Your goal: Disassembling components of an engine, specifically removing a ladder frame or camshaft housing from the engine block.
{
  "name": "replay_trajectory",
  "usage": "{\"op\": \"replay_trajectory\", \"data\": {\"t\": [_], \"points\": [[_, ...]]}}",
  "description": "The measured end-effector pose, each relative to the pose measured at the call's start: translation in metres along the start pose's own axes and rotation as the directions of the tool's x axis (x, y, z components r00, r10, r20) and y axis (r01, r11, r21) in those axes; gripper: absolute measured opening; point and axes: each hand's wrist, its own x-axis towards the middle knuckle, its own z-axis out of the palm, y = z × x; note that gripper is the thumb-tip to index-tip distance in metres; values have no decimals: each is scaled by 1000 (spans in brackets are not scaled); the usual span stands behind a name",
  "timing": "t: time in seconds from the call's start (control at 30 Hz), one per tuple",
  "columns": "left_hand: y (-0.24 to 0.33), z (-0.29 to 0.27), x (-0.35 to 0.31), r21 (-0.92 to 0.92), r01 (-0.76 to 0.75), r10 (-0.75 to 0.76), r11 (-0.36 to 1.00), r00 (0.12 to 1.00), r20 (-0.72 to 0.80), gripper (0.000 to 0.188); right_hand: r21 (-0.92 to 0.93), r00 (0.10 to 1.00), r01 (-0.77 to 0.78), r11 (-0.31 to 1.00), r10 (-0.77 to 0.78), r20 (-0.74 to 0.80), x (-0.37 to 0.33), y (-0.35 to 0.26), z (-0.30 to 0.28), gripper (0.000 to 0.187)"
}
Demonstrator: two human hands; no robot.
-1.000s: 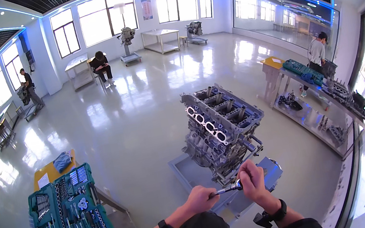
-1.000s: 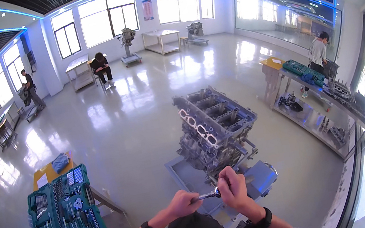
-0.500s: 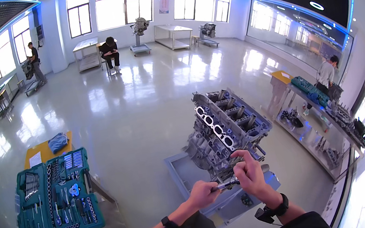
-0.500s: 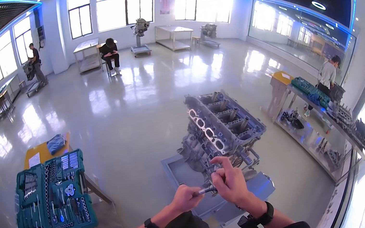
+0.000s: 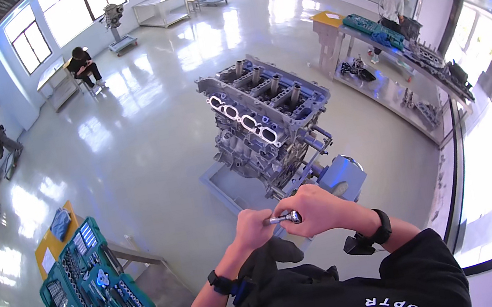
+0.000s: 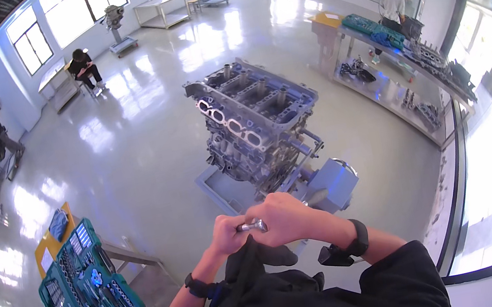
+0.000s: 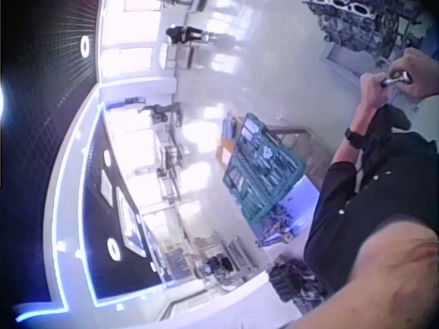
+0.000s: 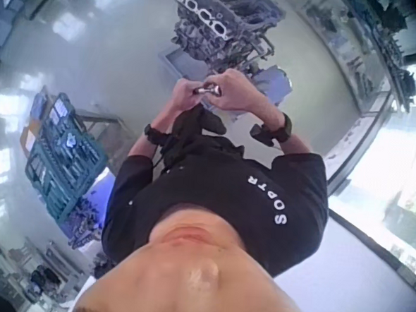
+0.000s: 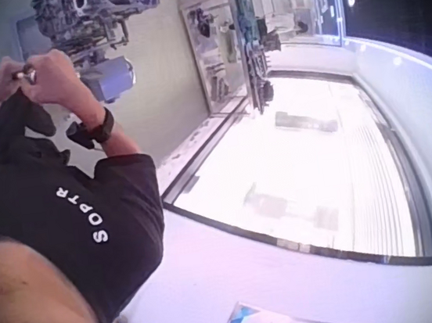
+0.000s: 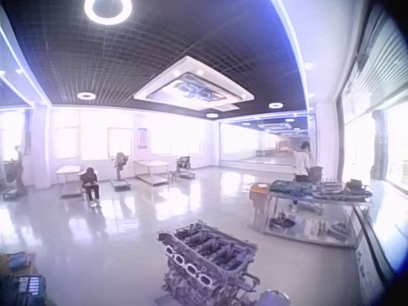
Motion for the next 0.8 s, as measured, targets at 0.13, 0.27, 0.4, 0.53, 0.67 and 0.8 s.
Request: {"op": "replay_trajectory", "data": {"t": [0.13,0.27,0.4,0.53,0.67,0.8], "points": [[5,-4,29,32,-8,6,999,997,75,23,97,995,-66,993,73,-64,4,21,-14,18],[37,-12,89,11,-119,117,993,989,94,37,114,967,-88,990,112,-230,25,64,-80,14],[30,-20,143,59,-115,108,992,989,99,55,37,895,-250,968,245,-373,45,92,-155,12],[14,-13,168,153,-82,69,985,994,89,51,-80,884,-276,958,221,-412,58,122,-193,16],[5,14,196,189,-179,138,966,968,209,40,-150,866,-359,921,268,-422,65,187,-214,21],[9,32,226,209,-299,268,931,950,162,29,-176,856,-449,876,367,-364,70,240,-239,24]]}}
